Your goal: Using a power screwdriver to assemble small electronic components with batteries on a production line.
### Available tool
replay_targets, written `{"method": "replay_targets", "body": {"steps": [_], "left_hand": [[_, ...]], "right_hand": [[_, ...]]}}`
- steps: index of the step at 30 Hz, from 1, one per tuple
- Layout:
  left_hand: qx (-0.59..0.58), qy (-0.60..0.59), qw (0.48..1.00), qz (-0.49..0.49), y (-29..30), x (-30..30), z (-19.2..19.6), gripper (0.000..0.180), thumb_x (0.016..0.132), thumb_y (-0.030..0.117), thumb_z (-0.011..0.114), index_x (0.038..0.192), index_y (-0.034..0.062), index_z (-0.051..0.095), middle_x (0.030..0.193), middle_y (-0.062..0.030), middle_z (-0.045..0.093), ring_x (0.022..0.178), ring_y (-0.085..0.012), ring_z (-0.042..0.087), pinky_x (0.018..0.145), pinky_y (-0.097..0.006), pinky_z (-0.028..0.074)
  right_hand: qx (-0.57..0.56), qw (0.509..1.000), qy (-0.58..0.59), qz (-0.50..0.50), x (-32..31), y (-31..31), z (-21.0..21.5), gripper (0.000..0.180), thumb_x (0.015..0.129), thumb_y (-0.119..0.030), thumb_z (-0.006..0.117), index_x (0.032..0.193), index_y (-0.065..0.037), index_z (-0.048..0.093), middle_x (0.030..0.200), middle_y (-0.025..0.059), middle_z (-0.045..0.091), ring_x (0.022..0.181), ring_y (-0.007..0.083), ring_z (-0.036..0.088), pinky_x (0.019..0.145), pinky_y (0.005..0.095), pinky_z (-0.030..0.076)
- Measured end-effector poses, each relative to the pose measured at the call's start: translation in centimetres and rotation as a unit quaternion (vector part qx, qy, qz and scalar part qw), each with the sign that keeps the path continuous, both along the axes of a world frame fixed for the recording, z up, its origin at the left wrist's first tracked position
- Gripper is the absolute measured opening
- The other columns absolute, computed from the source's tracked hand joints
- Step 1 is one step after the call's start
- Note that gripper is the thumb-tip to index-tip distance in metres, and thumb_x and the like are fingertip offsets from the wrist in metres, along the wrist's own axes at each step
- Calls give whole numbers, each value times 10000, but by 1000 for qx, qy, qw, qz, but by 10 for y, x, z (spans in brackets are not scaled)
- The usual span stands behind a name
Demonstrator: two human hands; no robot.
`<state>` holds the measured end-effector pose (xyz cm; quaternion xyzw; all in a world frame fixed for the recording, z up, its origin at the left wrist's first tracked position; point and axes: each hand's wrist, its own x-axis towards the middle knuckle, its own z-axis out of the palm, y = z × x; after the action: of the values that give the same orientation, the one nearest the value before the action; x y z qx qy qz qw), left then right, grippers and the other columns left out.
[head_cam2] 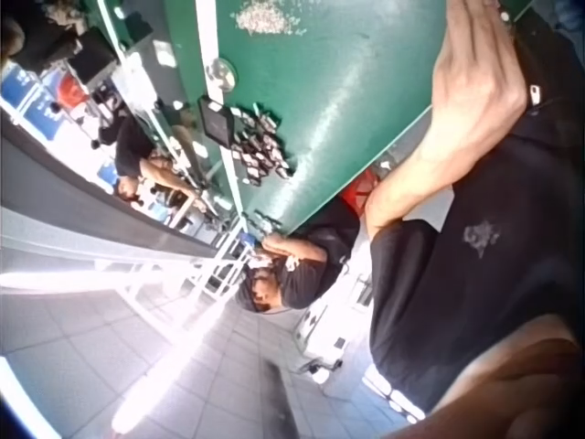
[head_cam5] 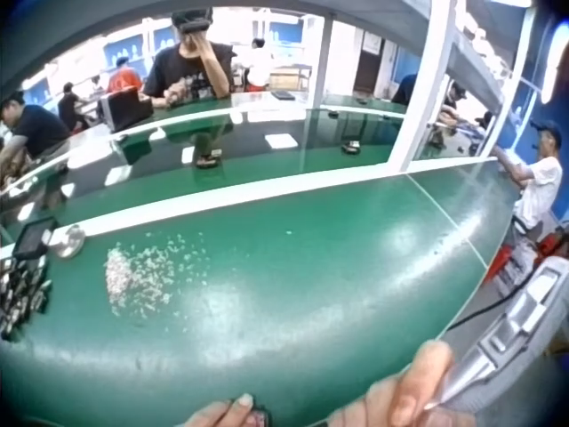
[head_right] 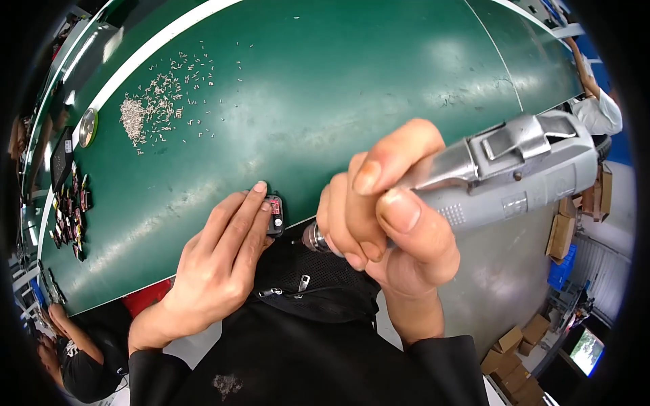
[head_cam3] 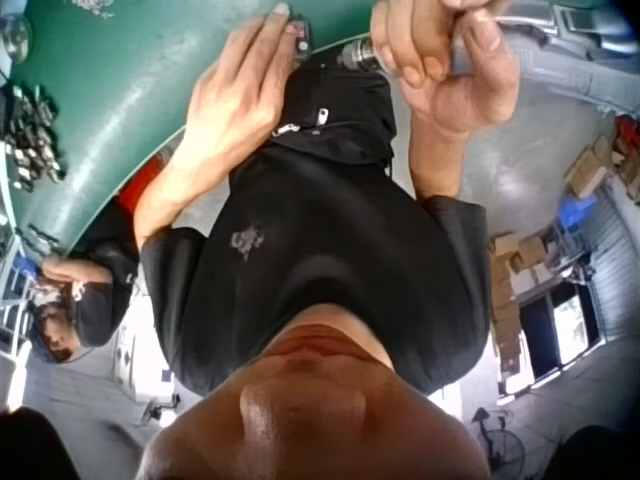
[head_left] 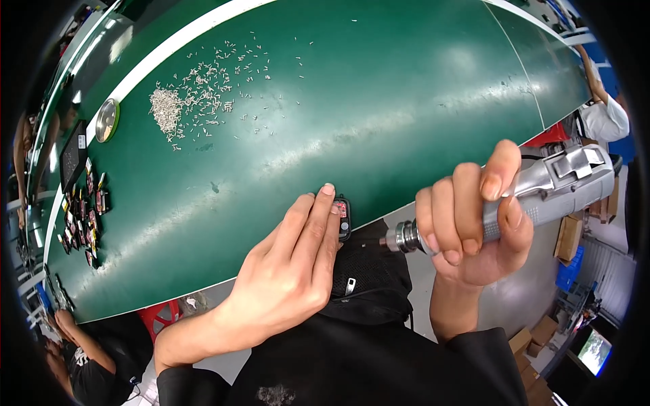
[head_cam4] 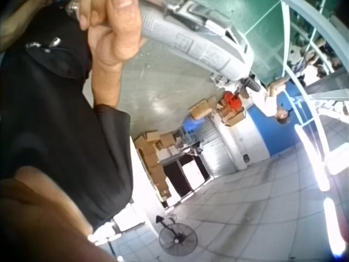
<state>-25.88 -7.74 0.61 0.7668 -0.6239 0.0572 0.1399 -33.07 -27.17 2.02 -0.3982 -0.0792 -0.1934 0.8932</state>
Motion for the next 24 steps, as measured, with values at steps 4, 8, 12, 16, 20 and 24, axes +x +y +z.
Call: {"method": "replay_targets", "body": {"steps": [4, 8, 12, 16, 20, 24], "left_hand": [[36, -17, 999, 1, 2, -5, -1, 430, 624, 47, 586, 1004, -147, 645, 1136, -294, 598, 1028, -337, 592, 871, -340, 518], [12, -36, 999, 5, 2, -7, -9, 430, 624, 63, 585, 996, -145, 649, 1142, -293, 598, 1037, -341, 594, 888, -339, 511], [14, 11, 1000, -1, 0, -6, -2, 403, 639, 12, 612, 1003, -159, 626, 1141, -294, 590, 1018, -353, 599, 849, -361, 528], [-15, 39, 999, 7, 4, -4, -9, 404, 640, -36, 622, 1017, -177, 600, 1133, -298, 585, 1003, -372, 600, 813, -390, 542], [-32, -11, 999, 3, 5, -3, -15, 392, 612, 49, 589, 946, -148, 651, 1093, -286, 615, 1007, -340, 604, 872, -352, 520], [-26, -22, 999, 0, 2, -5, -13, 398, 617, 57, 587, 954, -148, 643, 1100, -287, 611, 1019, -342, 591, 895, -361, 504]], "right_hand": [[-91, 995, 4, 37, 18, -8, -3, 128, 952, -188, 434, 989, -66, 442, 541, -14, 395, 430, 91, 414, 500, 270, 415], [-109, 994, 18, -1, 27, -3, -11, 154, 957, -210, 415, 985, -64, 455, 535, -26, 369, 420, 81, 376, 476, 263, 380], [-100, 994, 34, -9, 29, -2, -16, 147, 952, -205, 420, 975, -66, 461, 530, -25, 366, 412, 80, 372, 472, 262, 380], [-117, 992, 38, 7, 33, 1, -15, 140, 949, -205, 429, 943, -67, 454, 525, -26, 365, 390, 76, 357, 459, 256, 373], [-145, 989, 34, 13, 36, 11, -7, 126, 938, -183, 456, 896, -66, 434, 528, -20, 383, 381, 74, 349, 439, 248, 353], [-197, 979, 37, 49, 39, 5, -2, 119, 906, -114, 506, 865, -54, 410, 538, 2, 407, 389, 74, 347, 409, 249, 326]]}}
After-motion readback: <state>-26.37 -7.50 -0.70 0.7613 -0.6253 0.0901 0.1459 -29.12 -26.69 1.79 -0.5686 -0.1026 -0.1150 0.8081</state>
